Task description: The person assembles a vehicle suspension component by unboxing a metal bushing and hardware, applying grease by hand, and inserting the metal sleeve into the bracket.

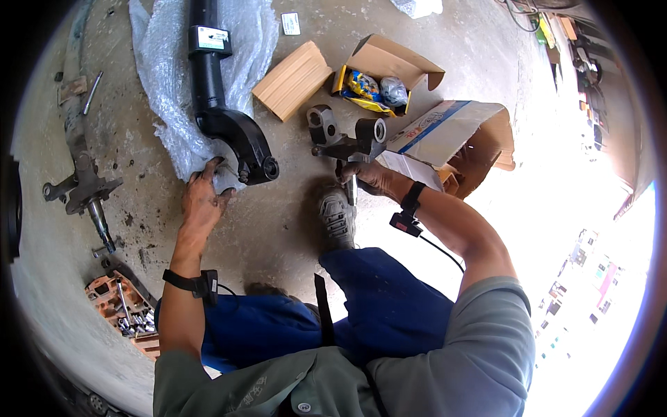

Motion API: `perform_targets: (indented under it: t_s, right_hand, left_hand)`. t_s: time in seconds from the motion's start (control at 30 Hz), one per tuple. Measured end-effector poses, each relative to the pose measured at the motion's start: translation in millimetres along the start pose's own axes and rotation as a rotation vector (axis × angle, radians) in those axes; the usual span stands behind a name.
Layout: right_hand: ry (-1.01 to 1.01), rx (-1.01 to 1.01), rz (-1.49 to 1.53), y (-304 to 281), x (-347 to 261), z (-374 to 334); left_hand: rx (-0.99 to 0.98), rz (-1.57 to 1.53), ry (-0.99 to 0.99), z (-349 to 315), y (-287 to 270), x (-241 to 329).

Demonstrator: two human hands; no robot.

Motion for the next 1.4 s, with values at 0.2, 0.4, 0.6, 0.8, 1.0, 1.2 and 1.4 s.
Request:
perform_targets:
  t_s: [0.2, 0.4, 0.6, 0.8, 1.0, 1.2, 1.4]
  right_hand:
    - [0.092, 0.221, -0.384, -23.3, -4.5, -11.2]
    - [-0.089, 0.356, -0.579, -8.7, -32.5, -29.9]
    - [-0.048, 0.443, -0.935, -12.4, -33.5, -45.1]
    - [0.13, 0.203, -1.49, 23.1, -49.2, -80.9]
    - [-0.245, 0.838, -1.571, -4.2, -268.2, -122.6]
    - [0.012, 0.719, -1.7, -110.5, -229.8, -21.6]
    - [0.016, 0.846, -1.447, -145.6, -215.6, -43.8]
  left_hand:
    - [-0.078, 0.044, -0.098, 10.0, 4.1, -0.2]
    - [-0.087, 0.078, -0.078, 12.7, 3.8, -1.9]
    - [-0.133, 0.123, -0.091, 11.8, 1.9, 12.7]
    - [-0.244, 0.028, -0.102, 2.2, -0.8, 16.1]
    - [-0.18, 0.198, -0.084, 11.8, -43.9, 77.8]
    - [-0.002, -0.002, 0.117, 49.4, -39.7, 160.0]
    - [-0.053, -0.338, 0.141, 60.9, -7.4, 190.4]
Point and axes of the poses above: each hand's wrist, its own z-axis towards the middle knuckle, its own y-axis out of the palm, x = y × z, the point moved 10 cm from there along z, towards the middle knuckle, and after that the axes turned 9 degrees about -z, right-handed, at the moved point
